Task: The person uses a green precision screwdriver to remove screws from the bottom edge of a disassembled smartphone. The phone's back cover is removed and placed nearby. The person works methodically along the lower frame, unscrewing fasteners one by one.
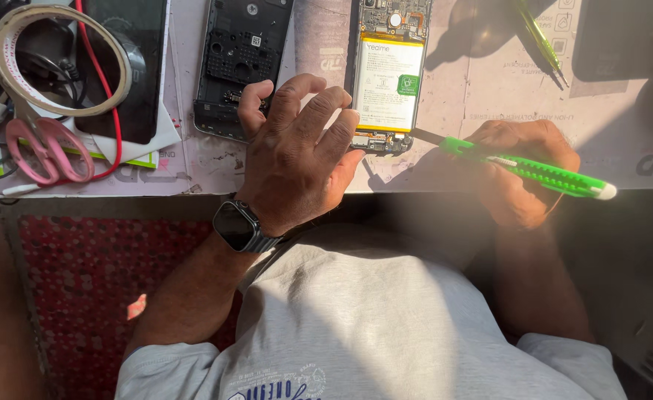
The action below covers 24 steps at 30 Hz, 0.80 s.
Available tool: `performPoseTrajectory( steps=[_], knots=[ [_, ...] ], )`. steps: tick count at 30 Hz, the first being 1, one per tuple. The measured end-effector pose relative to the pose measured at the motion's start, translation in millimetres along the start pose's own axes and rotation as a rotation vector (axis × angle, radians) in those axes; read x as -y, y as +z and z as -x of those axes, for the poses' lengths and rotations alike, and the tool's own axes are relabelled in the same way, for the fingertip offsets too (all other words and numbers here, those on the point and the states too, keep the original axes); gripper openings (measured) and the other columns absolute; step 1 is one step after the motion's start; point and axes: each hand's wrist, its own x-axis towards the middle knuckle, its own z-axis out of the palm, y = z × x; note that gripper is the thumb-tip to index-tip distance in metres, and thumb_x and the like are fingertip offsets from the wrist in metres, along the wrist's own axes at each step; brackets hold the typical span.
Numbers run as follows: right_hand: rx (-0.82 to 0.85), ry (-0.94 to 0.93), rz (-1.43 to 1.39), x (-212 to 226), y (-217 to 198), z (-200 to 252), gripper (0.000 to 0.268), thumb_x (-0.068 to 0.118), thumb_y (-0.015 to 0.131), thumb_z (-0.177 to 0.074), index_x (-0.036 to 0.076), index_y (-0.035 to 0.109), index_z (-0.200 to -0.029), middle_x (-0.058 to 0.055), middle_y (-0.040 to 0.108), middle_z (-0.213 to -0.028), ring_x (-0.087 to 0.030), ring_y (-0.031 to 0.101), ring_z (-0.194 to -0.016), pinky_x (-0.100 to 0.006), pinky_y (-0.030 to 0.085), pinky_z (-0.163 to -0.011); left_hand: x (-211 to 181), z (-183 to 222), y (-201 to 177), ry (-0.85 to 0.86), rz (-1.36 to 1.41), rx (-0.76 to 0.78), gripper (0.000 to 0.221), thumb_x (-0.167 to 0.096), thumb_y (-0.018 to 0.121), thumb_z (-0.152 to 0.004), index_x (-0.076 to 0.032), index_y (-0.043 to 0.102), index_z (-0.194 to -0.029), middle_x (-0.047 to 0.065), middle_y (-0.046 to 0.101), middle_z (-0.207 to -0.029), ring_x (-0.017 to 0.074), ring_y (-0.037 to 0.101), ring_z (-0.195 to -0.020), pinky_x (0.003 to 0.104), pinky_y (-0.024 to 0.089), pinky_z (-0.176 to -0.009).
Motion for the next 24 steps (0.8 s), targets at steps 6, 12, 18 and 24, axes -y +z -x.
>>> performPoseTrajectory(
  steps=[6, 12, 18, 24],
  knots=[
    [-0.017, 0.014, -0.081, 3.0, 8.7, -14.5, 0.016, -0.003, 0.059, -0.094, -0.003, 0.054, -0.108, -0.017, 0.063, -0.078, -0.019, 0.061, -0.064, -0.036, 0.053, -0.061, 3.9, 0.4, -0.6, -0.009, 0.074, 0.062, 0.042, -0.023, 0.089, -0.089, -0.006, 0.063, -0.119, 0.008, 0.059, -0.132, 0.0294, 0.047, -0.134, 0.059, 0.026, -0.107],
    [-0.081, 0.036, -0.233, 7.2, 12.7, -18.4, 0.014, 0.003, 0.058, -0.093, -0.002, 0.055, -0.106, -0.015, 0.058, -0.071, -0.018, 0.056, -0.059, -0.035, 0.051, -0.058, 7.7, 2.9, 3.6, -0.013, 0.1, 0.074, 0.034, -0.018, 0.083, -0.094, -0.006, 0.064, -0.119, 0.008, 0.06, -0.132, 0.029, 0.047, -0.134, 0.058, 0.024, -0.109],
    [-0.097, 0.047, -0.246, 12.1, 15.8, -26.5, 0.013, 0.005, 0.057, -0.092, -0.002, 0.055, -0.102, -0.014, 0.058, -0.067, -0.017, 0.055, -0.054, -0.034, 0.049, -0.054, 7.5, 0.4, 2.1, -0.024, 0.097, 0.087, 0.032, -0.018, 0.083, -0.093, -0.008, 0.064, -0.117, 0.008, 0.06, -0.13, 0.0286, 0.047, -0.134, 0.058, 0.024, -0.11],
    [0.005, 0.019, -0.101, 9.4, 15.7, -24.0, 0.011, -0.002, 0.057, -0.09, -0.002, 0.052, -0.101, -0.018, 0.061, -0.077, -0.018, 0.057, -0.06, -0.033, 0.051, -0.055, 5.9, -0.4, 2.2, -0.022, 0.088, 0.08, 0.037, -0.021, 0.087, -0.092, -0.008, 0.065, -0.119, 0.006, 0.061, -0.131, 0.0277, 0.047, -0.134, 0.058, 0.023, -0.11]
  ],
)
